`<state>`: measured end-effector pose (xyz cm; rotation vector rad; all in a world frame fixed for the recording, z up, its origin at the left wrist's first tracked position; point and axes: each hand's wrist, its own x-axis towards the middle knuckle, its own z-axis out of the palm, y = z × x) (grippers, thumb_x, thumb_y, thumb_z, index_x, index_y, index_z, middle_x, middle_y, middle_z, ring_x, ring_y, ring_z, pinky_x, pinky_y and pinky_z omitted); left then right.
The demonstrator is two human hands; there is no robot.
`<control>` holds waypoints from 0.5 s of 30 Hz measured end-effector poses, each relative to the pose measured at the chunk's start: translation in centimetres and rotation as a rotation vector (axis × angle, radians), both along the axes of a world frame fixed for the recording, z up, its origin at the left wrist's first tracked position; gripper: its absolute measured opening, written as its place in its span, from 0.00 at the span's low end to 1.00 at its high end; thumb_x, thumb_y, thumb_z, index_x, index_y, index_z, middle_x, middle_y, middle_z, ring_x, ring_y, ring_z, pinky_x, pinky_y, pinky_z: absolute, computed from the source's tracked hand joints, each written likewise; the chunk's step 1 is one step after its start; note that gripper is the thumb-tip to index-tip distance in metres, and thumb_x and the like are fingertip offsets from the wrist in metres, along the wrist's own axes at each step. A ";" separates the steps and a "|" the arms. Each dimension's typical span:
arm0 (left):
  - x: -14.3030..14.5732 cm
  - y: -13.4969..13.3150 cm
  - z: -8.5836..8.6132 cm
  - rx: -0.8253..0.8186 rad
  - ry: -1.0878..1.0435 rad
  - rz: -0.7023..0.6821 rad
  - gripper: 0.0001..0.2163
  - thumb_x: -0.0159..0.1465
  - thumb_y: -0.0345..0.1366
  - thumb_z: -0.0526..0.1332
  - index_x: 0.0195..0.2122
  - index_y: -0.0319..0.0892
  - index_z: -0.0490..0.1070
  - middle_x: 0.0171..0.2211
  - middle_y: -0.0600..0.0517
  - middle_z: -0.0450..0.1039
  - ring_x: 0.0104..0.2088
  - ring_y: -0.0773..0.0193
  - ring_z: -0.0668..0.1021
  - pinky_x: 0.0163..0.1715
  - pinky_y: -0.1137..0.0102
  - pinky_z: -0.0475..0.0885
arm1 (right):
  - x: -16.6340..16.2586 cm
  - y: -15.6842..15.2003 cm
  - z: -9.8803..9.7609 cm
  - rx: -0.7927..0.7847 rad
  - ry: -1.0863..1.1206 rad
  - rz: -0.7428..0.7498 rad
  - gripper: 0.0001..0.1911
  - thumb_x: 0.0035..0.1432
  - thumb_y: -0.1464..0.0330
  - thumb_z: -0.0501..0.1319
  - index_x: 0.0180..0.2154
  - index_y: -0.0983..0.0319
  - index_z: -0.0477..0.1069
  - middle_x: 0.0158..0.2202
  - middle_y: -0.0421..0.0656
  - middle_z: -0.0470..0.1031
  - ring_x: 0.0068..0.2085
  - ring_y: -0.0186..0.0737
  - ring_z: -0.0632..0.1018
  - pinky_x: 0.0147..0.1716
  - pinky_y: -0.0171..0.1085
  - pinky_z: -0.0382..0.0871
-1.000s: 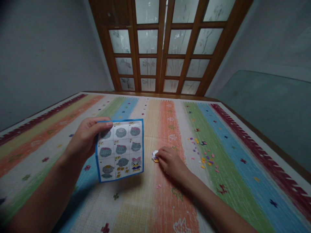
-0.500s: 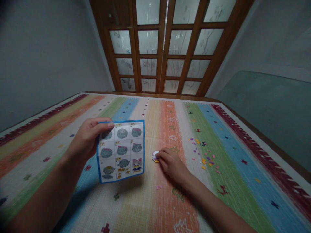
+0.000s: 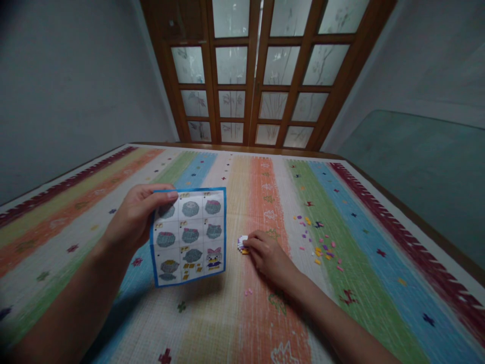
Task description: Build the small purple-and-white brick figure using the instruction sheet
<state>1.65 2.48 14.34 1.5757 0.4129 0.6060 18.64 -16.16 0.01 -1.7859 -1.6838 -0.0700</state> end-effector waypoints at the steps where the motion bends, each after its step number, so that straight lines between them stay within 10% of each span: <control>1: 0.0 0.0 0.0 0.000 0.004 0.002 0.09 0.50 0.36 0.59 0.15 0.40 0.65 0.12 0.57 0.58 0.12 0.74 0.61 0.10 0.77 0.53 | 0.0 0.0 0.0 -0.003 0.011 0.000 0.11 0.59 0.75 0.53 0.36 0.63 0.74 0.33 0.48 0.75 0.33 0.38 0.76 0.31 0.35 0.71; 15: 0.0 0.1 0.1 0.023 0.018 0.000 0.10 0.50 0.36 0.59 0.15 0.40 0.64 0.12 0.58 0.57 0.12 0.74 0.60 0.09 0.77 0.52 | 0.5 0.0 -0.1 -0.013 0.033 0.012 0.12 0.60 0.73 0.53 0.35 0.63 0.75 0.32 0.47 0.75 0.32 0.37 0.76 0.31 0.35 0.70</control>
